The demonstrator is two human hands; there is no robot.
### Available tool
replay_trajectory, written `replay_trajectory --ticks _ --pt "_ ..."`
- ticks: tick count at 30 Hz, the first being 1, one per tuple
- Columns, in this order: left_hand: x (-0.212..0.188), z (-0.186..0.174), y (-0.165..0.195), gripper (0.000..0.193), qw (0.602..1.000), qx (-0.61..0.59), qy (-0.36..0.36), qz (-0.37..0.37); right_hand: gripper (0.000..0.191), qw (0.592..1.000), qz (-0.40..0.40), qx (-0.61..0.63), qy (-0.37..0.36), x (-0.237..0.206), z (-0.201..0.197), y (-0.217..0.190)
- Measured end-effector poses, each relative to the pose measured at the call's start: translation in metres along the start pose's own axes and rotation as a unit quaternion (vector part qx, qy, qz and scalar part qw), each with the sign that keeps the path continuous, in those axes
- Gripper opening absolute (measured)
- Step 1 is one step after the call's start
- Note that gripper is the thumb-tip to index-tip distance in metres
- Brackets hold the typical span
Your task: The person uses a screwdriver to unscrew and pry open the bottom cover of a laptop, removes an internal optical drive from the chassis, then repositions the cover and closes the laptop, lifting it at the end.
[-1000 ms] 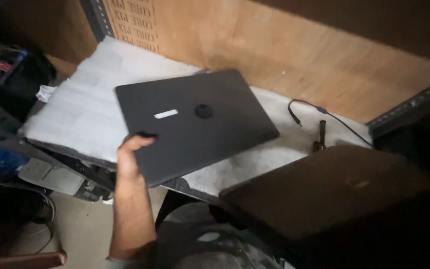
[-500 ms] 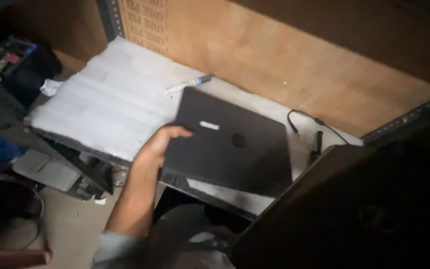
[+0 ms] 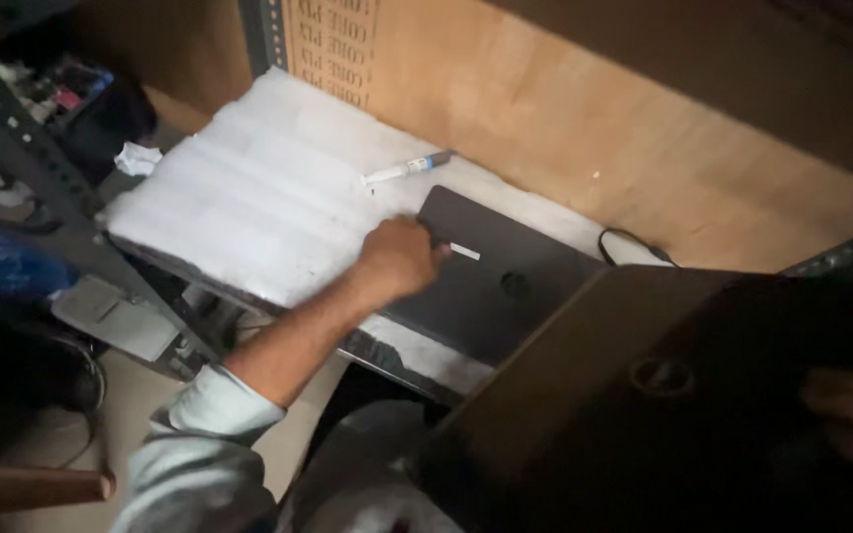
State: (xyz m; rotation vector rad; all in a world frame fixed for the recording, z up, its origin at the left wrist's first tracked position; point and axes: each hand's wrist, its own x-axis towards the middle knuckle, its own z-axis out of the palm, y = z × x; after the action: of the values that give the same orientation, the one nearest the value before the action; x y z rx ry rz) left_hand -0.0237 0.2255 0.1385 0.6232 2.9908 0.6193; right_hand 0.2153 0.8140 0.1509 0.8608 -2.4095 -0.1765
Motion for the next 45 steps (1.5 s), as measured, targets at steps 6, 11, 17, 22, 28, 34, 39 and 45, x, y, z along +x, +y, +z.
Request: replay_trajectory --ticks 6,11,17,22,28,34,39,45 --pt "-0.06 0.002 -0.015 0.085 0.926 -0.25 -0.282 0.006 0.049 0.977 -0.142 0.08 -0.137 0.088 -0.021 -0.011" --pt "-0.147 0.03 -0.057 0.08 0.577 -0.715 -0.385 -0.086 0.027 0.983 0.023 -0.025 -0.181 0.191 -0.014 -0.087" --pt "-0.175 0.001 -0.113 0.073 0.718 -0.633 -0.144 -0.253 0.028 0.964 0.04 0.122 0.231 0.322 0.033 -0.213" --pt "-0.183 -0.057 -0.139 0.071 0.721 -0.658 0.006 -0.219 0.033 0.944 -0.225 0.089 0.225 0.421 0.038 -0.22" --pt "-0.172 -0.091 -0.176 0.066 0.783 -0.503 0.116 -0.349 0.024 0.937 -0.249 0.015 0.244 0.479 0.084 -0.238" --pt "-0.139 -0.091 -0.248 0.055 0.713 -0.599 0.196 -0.307 0.043 0.955 -0.209 0.044 0.208 0.502 0.158 -0.26" --pt "-0.152 -0.084 -0.247 0.047 0.575 -0.742 0.307 -0.157 0.047 0.967 -0.17 0.049 0.185 0.512 0.185 -0.274" --pt "-0.157 -0.046 -0.166 0.057 0.519 -0.838 0.15 -0.08 0.048 0.971 -0.168 0.032 0.167 0.528 0.195 -0.285"
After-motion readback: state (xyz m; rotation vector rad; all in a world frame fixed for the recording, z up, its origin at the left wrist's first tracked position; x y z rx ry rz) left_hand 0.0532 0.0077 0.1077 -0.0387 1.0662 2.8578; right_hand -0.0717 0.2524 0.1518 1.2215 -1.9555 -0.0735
